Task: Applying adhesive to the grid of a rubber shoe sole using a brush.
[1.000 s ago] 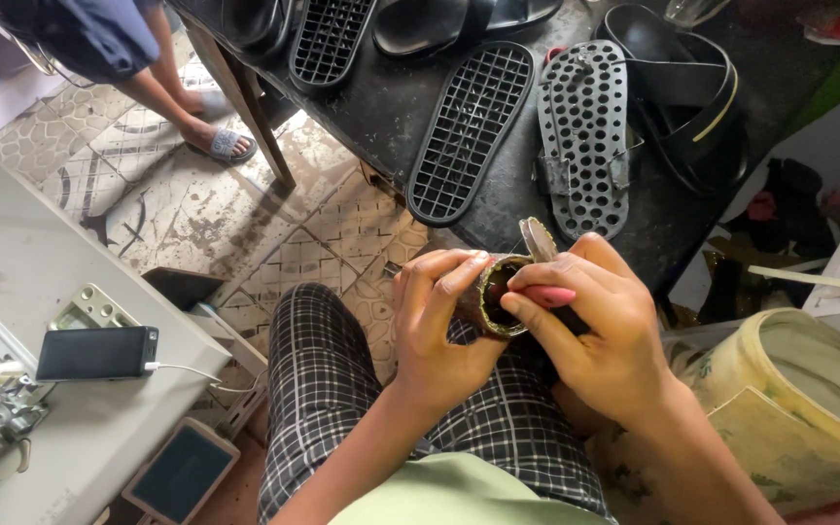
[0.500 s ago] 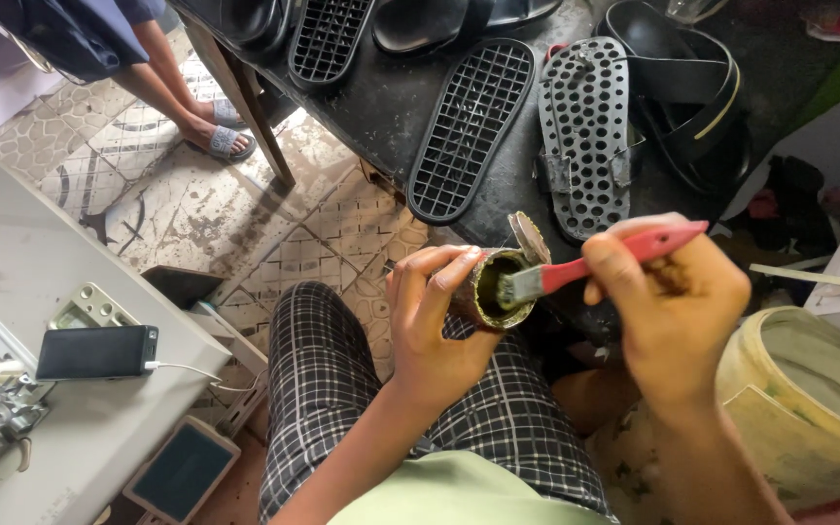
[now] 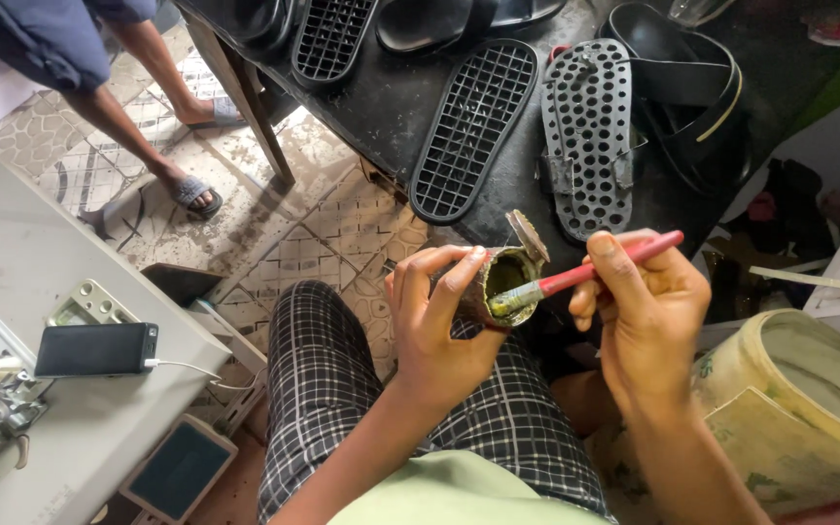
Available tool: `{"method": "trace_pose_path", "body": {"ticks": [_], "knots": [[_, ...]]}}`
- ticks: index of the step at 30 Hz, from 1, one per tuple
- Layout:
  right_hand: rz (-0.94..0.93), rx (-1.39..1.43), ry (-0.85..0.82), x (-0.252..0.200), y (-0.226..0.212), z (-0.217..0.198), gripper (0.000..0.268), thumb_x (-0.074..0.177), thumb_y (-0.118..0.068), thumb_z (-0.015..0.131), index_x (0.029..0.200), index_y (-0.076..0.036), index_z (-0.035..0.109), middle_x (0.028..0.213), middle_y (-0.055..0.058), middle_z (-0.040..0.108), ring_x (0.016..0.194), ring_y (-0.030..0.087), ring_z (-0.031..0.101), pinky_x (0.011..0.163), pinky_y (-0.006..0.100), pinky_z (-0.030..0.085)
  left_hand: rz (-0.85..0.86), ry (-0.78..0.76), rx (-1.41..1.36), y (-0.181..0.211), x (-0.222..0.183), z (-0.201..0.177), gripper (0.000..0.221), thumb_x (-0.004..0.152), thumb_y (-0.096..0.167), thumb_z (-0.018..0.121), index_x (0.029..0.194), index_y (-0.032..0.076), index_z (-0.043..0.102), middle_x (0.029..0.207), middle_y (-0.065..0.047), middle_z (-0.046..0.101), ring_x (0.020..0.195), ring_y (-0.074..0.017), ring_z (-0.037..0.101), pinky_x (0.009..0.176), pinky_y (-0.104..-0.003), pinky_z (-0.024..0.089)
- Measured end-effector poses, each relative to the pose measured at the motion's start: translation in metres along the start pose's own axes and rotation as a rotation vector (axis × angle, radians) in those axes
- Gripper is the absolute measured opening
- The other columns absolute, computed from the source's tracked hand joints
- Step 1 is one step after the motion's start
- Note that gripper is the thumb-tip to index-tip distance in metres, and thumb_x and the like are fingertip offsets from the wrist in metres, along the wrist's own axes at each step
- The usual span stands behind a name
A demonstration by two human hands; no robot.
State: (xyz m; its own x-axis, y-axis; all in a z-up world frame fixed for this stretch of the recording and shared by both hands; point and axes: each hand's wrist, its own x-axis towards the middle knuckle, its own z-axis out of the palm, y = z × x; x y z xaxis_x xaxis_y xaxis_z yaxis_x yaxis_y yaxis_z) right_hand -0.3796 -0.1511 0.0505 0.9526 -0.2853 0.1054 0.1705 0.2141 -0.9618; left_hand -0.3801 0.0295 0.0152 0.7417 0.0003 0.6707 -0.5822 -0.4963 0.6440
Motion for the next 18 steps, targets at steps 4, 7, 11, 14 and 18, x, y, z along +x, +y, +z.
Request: {"method": "trace_pose_path", "body": {"ticks": [4, 7, 11, 14, 18], "knots": [[0.031, 0.104, 0.067, -0.004, 0.012, -0.007, 0.01, 0.104, -0.01, 0.066, 0.101, 0.0, 0.067, 0.078, 0.007, 0.067, 0.059, 0.011, 0.064, 0.049, 0.023, 0.048, -0.003, 0.005, 0.011, -0.002, -0.001, -0.001, 0.07, 0.071, 0.018, 0.092, 0.134, 0.013, 0.06, 0.128, -0.005, 0.06, 0.121, -0.0252, 0.057, 0.103, -0.042, 0.039], [0.024, 0.117, 0.066, -0.006, 0.009, -0.004, 0.012, 0.105, -0.01, 0.065, 0.099, 0.0, 0.067, 0.08, 0.007, 0.068, 0.059, 0.01, 0.063, 0.049, 0.023, 0.048, 0.014, -0.015, 0.016, -0.003, -0.001, -0.001, 0.072, 0.07, 0.016, 0.091, 0.134, 0.012, 0.06, 0.128, -0.005, 0.06, 0.121, -0.0257, 0.056, 0.102, -0.043, 0.038], [0.082, 0.201, 0.066, -0.005, 0.01, -0.007, 0.018, 0.108, -0.012, 0.064, 0.094, -0.002, 0.066, 0.075, 0.007, 0.066, 0.057, 0.01, 0.062, 0.047, 0.024, 0.047, 0.041, -0.013, 0.053, -0.004, -0.002, 0.001, 0.07, 0.068, 0.012, 0.088, 0.133, 0.012, 0.061, 0.128, -0.005, 0.06, 0.122, -0.0262, 0.056, 0.104, -0.044, 0.038], [0.174, 0.31, 0.033, 0.004, 0.016, -0.016, 0.022, 0.109, -0.016, 0.063, 0.09, -0.005, 0.065, 0.07, 0.004, 0.064, 0.055, 0.009, 0.058, 0.05, 0.025, 0.046, 0.058, -0.012, 0.066, -0.004, -0.002, 0.003, 0.066, 0.071, 0.013, 0.088, 0.132, 0.012, 0.063, 0.127, -0.004, 0.06, 0.123, -0.0247, 0.057, 0.103, -0.043, 0.037], [0.52, 0.607, -0.065, 0.028, 0.017, -0.035, 0.036, 0.112, -0.028, 0.062, 0.084, -0.005, 0.065, 0.066, 0.003, 0.063, 0.058, 0.013, 0.058, 0.063, 0.026, 0.049, 0.061, -0.034, 0.091, -0.004, -0.004, 0.005, 0.064, 0.072, 0.014, 0.087, 0.131, 0.014, 0.064, 0.126, -0.003, 0.062, 0.122, -0.0248, 0.057, 0.104, -0.044, 0.037]]}}
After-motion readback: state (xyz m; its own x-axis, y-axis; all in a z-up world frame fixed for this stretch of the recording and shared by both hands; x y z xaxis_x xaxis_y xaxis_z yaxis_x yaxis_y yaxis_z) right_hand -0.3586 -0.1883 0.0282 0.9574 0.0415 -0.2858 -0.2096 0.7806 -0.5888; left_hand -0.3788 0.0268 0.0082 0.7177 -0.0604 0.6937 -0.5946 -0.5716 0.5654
